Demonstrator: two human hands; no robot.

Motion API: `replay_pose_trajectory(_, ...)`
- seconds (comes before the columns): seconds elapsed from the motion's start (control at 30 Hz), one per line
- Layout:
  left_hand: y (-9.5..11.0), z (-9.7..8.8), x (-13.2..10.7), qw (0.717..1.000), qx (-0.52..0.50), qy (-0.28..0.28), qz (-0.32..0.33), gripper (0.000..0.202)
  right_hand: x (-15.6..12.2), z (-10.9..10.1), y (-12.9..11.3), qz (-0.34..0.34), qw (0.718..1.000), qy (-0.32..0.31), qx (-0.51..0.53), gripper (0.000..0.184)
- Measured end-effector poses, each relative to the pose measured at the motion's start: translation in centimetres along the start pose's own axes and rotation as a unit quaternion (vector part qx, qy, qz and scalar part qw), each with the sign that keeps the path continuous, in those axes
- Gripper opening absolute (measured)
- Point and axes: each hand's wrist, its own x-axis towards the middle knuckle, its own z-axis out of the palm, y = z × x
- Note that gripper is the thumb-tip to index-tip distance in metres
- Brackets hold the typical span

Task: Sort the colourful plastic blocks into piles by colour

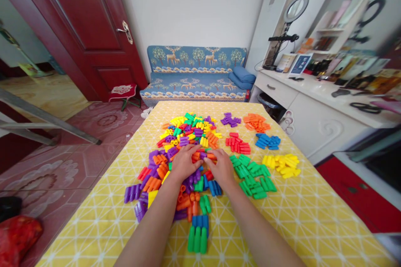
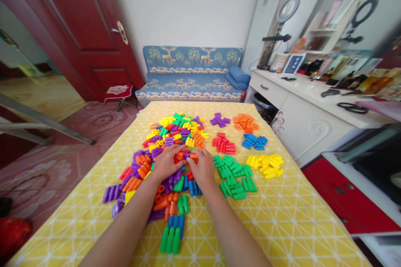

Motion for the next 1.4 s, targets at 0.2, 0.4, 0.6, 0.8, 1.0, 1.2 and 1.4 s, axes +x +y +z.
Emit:
replay_pose_trajectory(0.2, 0.4, -0.3, 0.2, 1.0, -0.002, -0.011, -0.005, 0.046, -0.8, 0.6, 0.1, 0.006, 0.996, 0.026, 0.084, 0.028)
replay_pose_trajectory(0.4, 0.3, -0.2, 0.2, 1.0, -0.003, -0.013, 0.003, 0.043, -0.8, 0.8, 0.4, 0.064, 0.98, 0.023, 0.184, 0.04)
replay_pose_trajectory(0.6, 0.1, -0.2, 0.3, 1.0, -0.004, -0.009, 0.003, 0.044, -0.6, 1.4, 1.3, 0.078, 0.972, 0.034, 0.218, 0.038)
replay_pose_trajectory(0.8, 0.4, -0.3, 0.2, 1.0, 0.006, -0.011, -0.001, 0.043, -0.5, 1.4, 1.3, 0.079, 0.975, 0.03, 0.207, 0.036)
replay_pose_trajectory(1.0, 0.5, -0.4, 0.1, 1.0, 0.006, -0.012, -0.002, 0.042, -0.5, 1.2, 1.1, 0.072, 0.973, 0.03, 0.219, 0.036)
replay_pose_trajectory(1.2, 0.7, -0.7, 0.1, 1.0, 0.005, -0.014, -0.008, 0.042, -0.5, 1.4, 1.3, 0.075, 0.974, 0.021, 0.214, 0.038)
replay_pose_trajectory(1.4, 0.6, -0.6, 0.0, 1.0, 0.01, -0.01, -0.006, 0.044, -0.4, 1.2, 1.3, 0.075, 0.974, 0.013, 0.214, 0.04)
